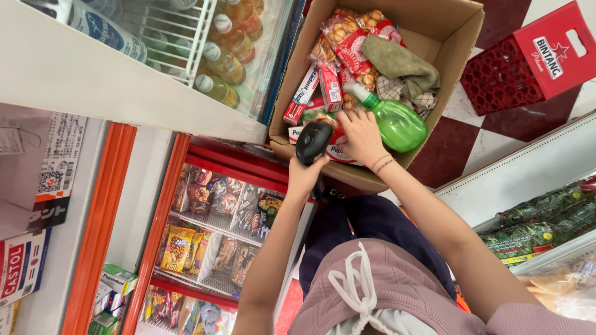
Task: The person sprays a green bottle, wipes the glass lid of a chest freezer with a green cloth and a checkered cloth, then scans bags of snacks with a handheld scanner.
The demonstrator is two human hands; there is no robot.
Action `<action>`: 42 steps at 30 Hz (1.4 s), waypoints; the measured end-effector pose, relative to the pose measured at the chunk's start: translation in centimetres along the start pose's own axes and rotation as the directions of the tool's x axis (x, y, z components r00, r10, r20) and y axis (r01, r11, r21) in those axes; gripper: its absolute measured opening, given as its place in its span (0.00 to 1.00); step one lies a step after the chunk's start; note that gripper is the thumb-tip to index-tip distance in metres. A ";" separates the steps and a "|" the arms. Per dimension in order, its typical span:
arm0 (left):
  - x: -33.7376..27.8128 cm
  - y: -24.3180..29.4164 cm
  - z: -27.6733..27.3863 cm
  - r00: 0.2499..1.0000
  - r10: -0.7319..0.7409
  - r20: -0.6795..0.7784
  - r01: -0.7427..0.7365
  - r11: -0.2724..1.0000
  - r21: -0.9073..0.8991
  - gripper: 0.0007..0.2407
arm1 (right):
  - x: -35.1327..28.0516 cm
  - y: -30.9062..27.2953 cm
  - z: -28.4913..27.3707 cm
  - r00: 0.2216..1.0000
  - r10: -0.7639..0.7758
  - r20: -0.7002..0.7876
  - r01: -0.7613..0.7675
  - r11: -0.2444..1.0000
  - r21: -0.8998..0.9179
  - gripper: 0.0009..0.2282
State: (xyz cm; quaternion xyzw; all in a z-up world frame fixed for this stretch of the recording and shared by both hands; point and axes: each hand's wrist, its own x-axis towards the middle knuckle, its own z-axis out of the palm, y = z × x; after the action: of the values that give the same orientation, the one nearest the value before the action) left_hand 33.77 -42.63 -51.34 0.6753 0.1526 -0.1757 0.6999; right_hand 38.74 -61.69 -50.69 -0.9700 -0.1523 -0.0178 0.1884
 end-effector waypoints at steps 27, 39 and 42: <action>-5.4 1.4 1.6 0.980 0.153 -0.129 -0.195 0.877 -0.439 0.20 | -4.2 -3.7 -4.4 0.923 -0.247 -0.295 0.349 0.861 0.371 0.23; -9.2 3.9 -0.8 0.955 0.291 -0.057 -0.246 0.669 -0.701 0.32 | -7.7 -0.9 -2.7 0.848 0.238 0.473 -0.276 -0.564 0.778 0.30; -9.9 3.2 -1.1 0.939 0.342 -0.034 -0.264 0.655 -0.708 0.31 | -8.6 -1.4 -3.2 0.891 -0.007 0.455 -0.308 -0.745 0.592 0.29</action>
State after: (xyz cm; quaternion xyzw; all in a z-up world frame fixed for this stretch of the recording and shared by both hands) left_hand 26.38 -41.04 -44.10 0.3634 0.0571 -0.0195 0.9297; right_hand 30.20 -64.11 -48.00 -0.1998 0.1254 0.2572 0.9371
